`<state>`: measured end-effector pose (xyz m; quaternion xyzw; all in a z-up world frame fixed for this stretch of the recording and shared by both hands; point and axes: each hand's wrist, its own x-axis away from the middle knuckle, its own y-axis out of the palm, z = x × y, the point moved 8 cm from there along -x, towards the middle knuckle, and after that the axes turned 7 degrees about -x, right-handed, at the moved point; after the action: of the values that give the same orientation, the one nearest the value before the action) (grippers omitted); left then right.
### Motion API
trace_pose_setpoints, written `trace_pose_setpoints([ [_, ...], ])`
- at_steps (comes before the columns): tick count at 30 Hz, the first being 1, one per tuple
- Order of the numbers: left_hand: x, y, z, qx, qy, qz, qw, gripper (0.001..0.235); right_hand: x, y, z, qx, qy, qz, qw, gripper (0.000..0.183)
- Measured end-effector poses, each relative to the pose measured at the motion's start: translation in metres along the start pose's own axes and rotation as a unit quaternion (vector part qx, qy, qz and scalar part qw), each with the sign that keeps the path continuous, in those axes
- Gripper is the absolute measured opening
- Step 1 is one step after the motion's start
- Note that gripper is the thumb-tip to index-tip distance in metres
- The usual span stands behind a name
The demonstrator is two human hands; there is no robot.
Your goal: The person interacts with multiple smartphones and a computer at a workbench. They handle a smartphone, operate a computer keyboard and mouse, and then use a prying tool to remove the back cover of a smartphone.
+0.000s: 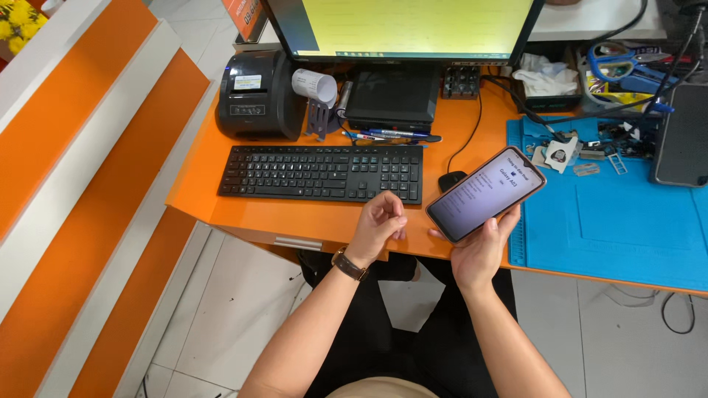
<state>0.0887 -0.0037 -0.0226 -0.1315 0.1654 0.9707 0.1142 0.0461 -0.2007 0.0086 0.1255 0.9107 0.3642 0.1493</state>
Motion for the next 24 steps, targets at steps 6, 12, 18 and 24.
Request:
trace_pose_setpoints([
  [6,-0.002,0.003,0.008,0.015,-0.007,-0.002,1.0,0.021,-0.006,-0.008,0.012,0.007,0.004,-0.014,1.0,0.082],
  [12,-0.002,0.007,0.016,-0.026,0.025,0.003,0.999,0.022,-0.014,-0.041,0.032,-0.002,-0.028,-0.005,1.0,0.08],
  [18,0.017,0.135,0.128,-0.482,0.365,-0.115,0.788,0.003,-0.015,-0.021,0.016,-0.004,-0.083,-0.06,0.995,0.074],
  [24,0.028,0.143,0.085,-0.557,0.381,-0.03,0.738,0.03,-0.006,-0.023,0.012,0.098,0.011,-0.062,0.993,0.066],
])
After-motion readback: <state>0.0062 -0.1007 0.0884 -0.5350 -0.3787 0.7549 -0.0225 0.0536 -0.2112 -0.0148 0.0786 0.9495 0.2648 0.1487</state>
